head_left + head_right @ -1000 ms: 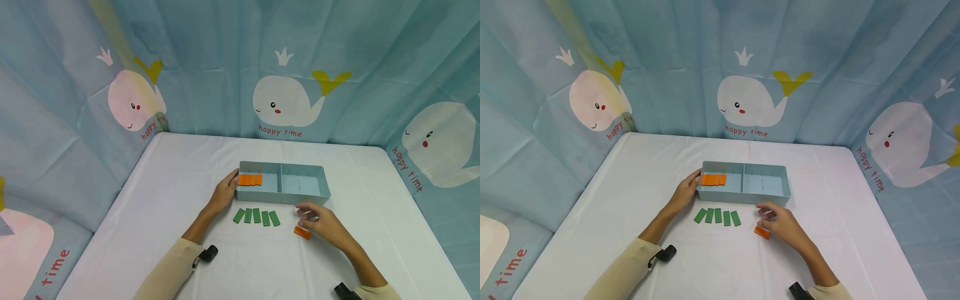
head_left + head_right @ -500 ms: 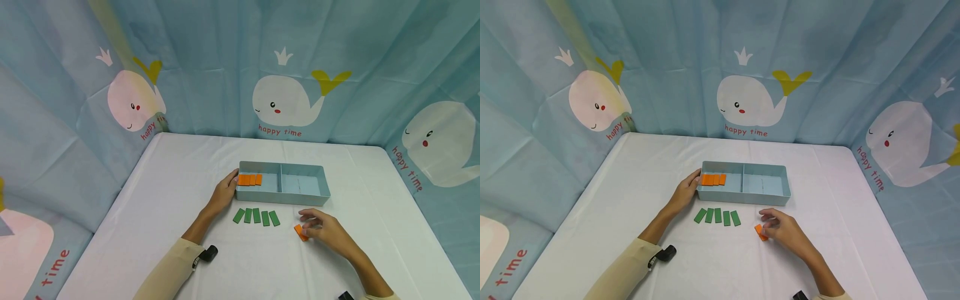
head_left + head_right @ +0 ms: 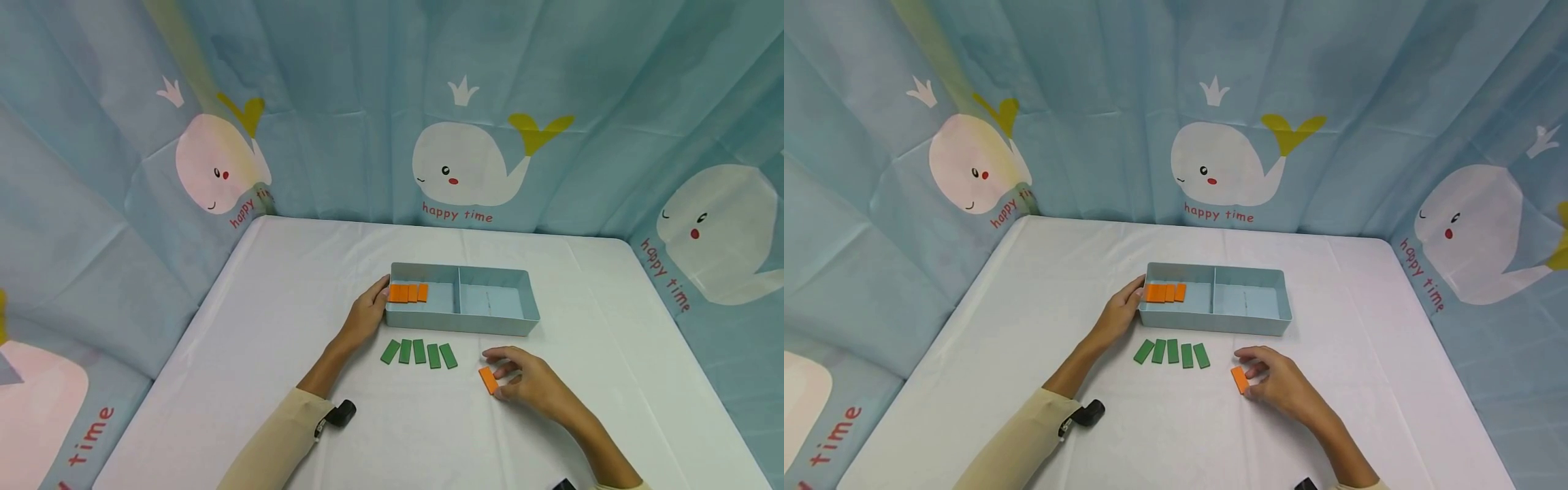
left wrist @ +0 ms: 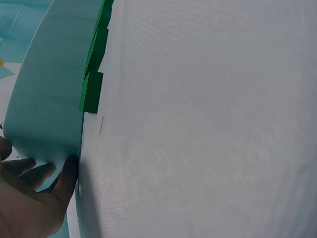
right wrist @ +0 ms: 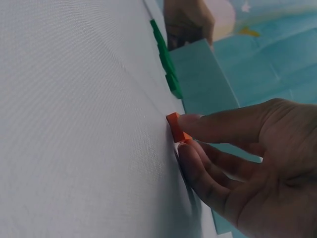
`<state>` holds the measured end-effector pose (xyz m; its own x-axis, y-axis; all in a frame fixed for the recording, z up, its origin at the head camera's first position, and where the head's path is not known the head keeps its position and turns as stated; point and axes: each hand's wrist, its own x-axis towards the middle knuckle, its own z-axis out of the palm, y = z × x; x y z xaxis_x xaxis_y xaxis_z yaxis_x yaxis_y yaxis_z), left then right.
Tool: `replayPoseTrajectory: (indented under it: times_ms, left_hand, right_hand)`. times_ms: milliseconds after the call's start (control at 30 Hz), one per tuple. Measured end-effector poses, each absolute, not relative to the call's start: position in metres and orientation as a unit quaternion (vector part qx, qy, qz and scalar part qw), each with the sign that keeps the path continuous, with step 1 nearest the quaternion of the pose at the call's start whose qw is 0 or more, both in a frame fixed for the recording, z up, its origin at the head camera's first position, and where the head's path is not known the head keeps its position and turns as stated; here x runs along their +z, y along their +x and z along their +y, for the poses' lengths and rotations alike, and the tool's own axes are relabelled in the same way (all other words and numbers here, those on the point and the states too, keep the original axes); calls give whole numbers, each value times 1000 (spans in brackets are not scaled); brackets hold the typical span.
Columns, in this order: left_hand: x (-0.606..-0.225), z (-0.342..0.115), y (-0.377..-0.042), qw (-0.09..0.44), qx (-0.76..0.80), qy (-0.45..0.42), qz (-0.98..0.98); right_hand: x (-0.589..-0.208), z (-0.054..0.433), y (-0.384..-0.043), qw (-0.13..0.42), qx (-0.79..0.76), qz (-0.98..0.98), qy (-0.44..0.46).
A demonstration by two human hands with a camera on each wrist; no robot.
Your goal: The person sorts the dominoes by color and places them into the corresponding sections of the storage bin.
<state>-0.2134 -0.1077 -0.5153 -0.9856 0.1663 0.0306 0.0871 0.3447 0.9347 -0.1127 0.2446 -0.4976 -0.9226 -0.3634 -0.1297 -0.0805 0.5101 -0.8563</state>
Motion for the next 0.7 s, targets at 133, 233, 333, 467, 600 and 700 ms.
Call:
replayPoseTrajectory:
  times_ms: [133,233,333,467,600,700]
  left_hand:
    - [-515,-107,-213,35,567,78,819]
    - [-514,-107,-213,36,567,78,819]
    - [-513,-107,-212,36,566,76,820]
    - [-514,-107,-213,35,567,76,820]
    - [-515,-107,-213,34,567,78,819]
    - [-515,-108,-213,37,567,78,819]
  right_hand:
    - [-498,244,-113,148,-474,856,-142]
    - [-499,243,-114,146,-466,859,-152]
    - [-500,243,-114,143,-459,862,-158]
    - [-502,243,-115,132,-447,869,-168]
    - [-502,242,-115,121,-437,873,-177]
    - [-501,241,-114,118,-431,877,-176]
